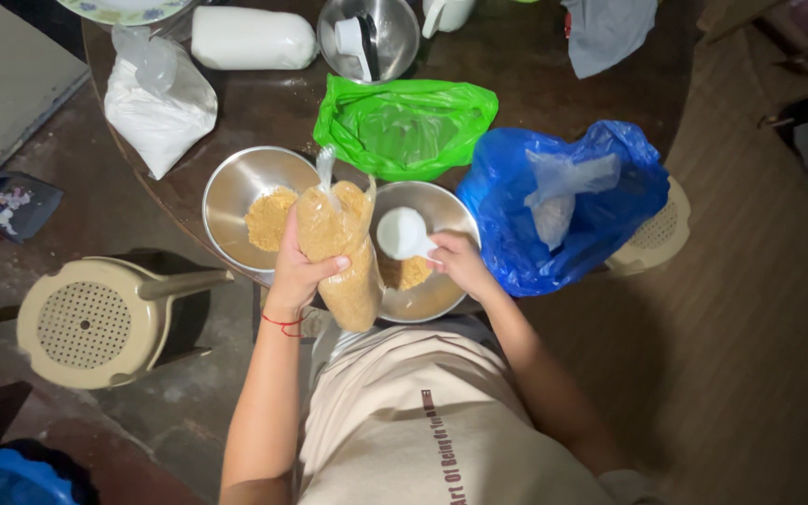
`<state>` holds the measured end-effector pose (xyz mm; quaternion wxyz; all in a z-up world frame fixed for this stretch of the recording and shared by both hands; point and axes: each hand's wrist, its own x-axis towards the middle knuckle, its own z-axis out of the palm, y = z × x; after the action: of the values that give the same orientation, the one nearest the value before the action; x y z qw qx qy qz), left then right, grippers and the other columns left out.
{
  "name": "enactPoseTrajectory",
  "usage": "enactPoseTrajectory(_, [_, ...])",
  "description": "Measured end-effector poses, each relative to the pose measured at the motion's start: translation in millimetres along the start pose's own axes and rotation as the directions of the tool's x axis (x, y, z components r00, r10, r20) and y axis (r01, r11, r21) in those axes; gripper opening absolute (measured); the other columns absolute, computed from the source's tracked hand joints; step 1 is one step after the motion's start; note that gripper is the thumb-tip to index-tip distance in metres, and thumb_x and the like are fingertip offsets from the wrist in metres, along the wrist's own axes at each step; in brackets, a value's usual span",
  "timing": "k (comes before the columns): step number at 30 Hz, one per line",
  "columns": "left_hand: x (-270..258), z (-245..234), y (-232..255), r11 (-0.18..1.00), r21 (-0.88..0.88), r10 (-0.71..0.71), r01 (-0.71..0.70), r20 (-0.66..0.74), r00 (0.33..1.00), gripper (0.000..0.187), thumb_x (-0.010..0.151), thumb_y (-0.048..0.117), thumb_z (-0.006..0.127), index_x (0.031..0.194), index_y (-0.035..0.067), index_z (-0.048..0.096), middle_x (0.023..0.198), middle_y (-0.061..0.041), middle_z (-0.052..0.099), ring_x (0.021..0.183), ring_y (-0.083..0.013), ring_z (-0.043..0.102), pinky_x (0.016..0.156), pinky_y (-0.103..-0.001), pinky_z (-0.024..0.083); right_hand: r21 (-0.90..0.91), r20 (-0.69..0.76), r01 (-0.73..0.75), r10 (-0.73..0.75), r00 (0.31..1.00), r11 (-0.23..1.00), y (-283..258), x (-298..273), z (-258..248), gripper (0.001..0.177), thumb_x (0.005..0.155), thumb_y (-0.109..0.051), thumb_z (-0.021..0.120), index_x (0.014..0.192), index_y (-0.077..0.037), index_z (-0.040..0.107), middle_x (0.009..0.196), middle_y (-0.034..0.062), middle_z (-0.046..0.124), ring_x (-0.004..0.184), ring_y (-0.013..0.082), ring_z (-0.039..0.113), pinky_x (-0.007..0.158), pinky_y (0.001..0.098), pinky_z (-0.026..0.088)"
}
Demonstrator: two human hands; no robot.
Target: The person measures ingredients using a cup and spoons from plastic bags and containers, transferring them into two metal bowls on a table.
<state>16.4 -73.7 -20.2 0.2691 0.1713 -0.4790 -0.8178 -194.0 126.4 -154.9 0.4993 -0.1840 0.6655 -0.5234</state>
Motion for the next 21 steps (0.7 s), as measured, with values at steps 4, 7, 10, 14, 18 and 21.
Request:
enactPoseTrajectory(4, [1,-14,0,0.999,0.017,-0.046,0.044,0.093,0.995,0.093,0.064,-0.001,0.080,0.145,0.006,0.035,0.129,-0.004,0.053,0.123,-0.0163,0.051,0.108,-0.034,0.041,-0.266,-0.124,0.089,-0.125,0.984,0.960,-3,12,3,0.022,0.087,-0.005,0.051,0.098,0.001,0.069,0.074,0.0050,0.066,0.064,0.0115,0.061,0.061,0.0256,0.049])
enactPoseTrajectory(7, [7,-19,-1,0.995,0.020,-0.104,0.102,0.142,0.984,0.094,0.062,0.000,0.082,0.144,0.007,0.035,0.128,-0.003,0.053,0.123,-0.0157,0.050,0.106,-0.034,0.041,-0.313,-0.107,0.063,-0.101,0.989,0.948,0,25,3,0.023,0.085,-0.006,0.050,0.097,-0.001,0.069,0.075,0.0056,0.068,0.066,0.0133,0.064,0.064,0.0266,0.051])
enactPoseTrajectory(10, [15,-19,0,0.993,0.025,-0.116,0.114,0.183,0.976,0.093,0.063,0.001,0.083,0.143,0.007,0.036,0.128,-0.003,0.053,0.123,-0.0149,0.050,0.107,-0.033,0.041,-0.539,-0.026,0.180,-0.230,0.973,0.823,-2,31,4,0.023,0.084,-0.007,0.053,0.095,0.000,0.072,0.080,0.0109,0.069,0.074,0.0191,0.064,0.072,0.0306,0.050])
enactPoseTrajectory(14, [25,-16,0,0.992,0.070,-0.115,0.102,0.214,0.970,0.092,0.064,0.002,0.082,0.144,0.006,0.037,0.128,-0.003,0.053,0.122,-0.0143,0.050,0.107,-0.033,0.041,-0.864,0.001,0.326,-0.647,0.763,0.384,-37,5,23,0.020,0.081,-0.008,0.063,0.099,-0.001,0.070,0.100,0.0143,0.069,0.090,0.0276,0.062,0.083,0.0336,0.049])
enactPoseTrajectory(18, [32,-13,-1,0.988,0.097,-0.138,0.118,0.227,0.964,0.092,0.065,0.002,0.083,0.143,0.006,0.035,0.127,-0.003,0.053,0.120,-0.0137,0.051,0.104,-0.032,0.043,-0.123,-0.182,0.436,-0.452,0.873,0.892,-100,-26,54,0.018,0.093,-0.003,0.060,0.110,0.001,0.063,0.104,0.0060,0.068,0.096,0.0129,0.063,0.086,0.0254,0.050])
enactPoseTrajectory(21, [33,-9,-4,0.988,0.091,-0.142,0.125,0.226,0.964,0.090,0.066,0.001,0.083,0.143,0.006,0.036,0.128,-0.004,0.054,0.121,-0.0145,0.052,0.104,-0.032,0.044,0.113,-0.254,0.455,-0.417,0.873,0.884,-146,-56,66,0.021,0.094,-0.003,0.059,0.114,-0.002,0.061,0.093,0.0032,0.066,0.077,0.0074,0.058,0.072,0.0209,0.048])
